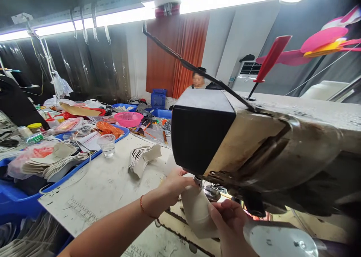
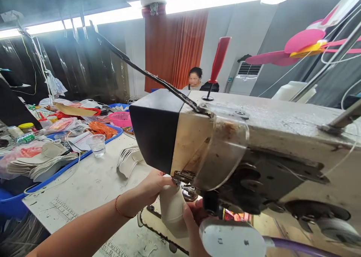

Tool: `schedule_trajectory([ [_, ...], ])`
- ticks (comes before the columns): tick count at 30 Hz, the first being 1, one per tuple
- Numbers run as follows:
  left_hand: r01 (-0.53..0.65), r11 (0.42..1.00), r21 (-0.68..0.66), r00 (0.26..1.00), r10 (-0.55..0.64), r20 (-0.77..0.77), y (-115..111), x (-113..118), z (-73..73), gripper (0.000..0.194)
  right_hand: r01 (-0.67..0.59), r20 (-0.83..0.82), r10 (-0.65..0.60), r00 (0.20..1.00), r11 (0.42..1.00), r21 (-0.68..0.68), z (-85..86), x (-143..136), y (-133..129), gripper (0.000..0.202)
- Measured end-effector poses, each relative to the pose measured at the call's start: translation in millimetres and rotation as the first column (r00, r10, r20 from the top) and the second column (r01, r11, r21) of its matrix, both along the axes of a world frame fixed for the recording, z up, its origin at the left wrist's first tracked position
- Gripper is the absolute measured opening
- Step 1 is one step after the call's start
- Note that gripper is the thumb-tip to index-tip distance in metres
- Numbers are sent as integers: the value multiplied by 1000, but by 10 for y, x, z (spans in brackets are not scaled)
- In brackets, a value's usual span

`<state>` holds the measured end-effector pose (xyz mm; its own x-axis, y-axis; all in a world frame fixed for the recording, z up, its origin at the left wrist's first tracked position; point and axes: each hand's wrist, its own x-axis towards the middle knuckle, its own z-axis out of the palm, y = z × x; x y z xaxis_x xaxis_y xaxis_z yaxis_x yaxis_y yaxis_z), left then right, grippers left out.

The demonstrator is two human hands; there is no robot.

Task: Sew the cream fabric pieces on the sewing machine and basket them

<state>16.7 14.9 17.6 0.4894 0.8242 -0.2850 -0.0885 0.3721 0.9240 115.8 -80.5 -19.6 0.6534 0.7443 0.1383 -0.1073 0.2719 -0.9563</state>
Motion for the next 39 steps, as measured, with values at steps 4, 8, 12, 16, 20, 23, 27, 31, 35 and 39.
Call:
schedule_trajectory([
  [4, 43, 998, 45, 992, -48, 115, 41, 19, -77, 45, 32, -3, -32, 999, 999, -2, 39, -56, -20, 39],
  [8, 51, 998, 42, 988, -56, 143, 40, 12, -115, 45, 48, 9, -48, 999, 999, -6, 74, -104, -43, 36],
  [12, 48, 997, 60, 986, -57, 154, 61, 21, -147, 40, 50, 28, -50, 998, 998, -26, 99, -132, -41, 36],
  [16, -17, 996, 88, 993, 6, 118, 176, 81, -200, 30, 52, 64, -48, 997, 997, -64, 57, -100, 9, 38],
  [20, -109, 989, 103, 990, 99, 98, 176, 73, -219, 35, 82, 87, -69, 994, 985, -149, -32, -61, 61, 43],
  [23, -154, 988, 27, 982, 149, 118, -49, -12, -230, 50, 111, 87, -97, 991, 978, -174, -87, -81, 37, 47],
  [27, -171, 985, 31, 981, 167, 103, -429, -95, -257, 65, 122, 68, -110, 992, 972, -203, -126, -87, -41, 52],
  [31, -134, 989, 60, 989, 129, 75, -556, -83, -289, 51, -3, 34, 12, 999, 964, -265, -185, -2, -135, 58],
  [35, -75, 997, 15, 992, 73, 104, -506, -84, -329, 46, -155, -19, 156, 988, 946, -286, -327, 89, -246, 55],
  [39, -75, 997, -10, 986, 75, 148, -498, -75, -354, 44, -193, -30, 195, 980, 916, -351, -466, 180, -309, 55],
])
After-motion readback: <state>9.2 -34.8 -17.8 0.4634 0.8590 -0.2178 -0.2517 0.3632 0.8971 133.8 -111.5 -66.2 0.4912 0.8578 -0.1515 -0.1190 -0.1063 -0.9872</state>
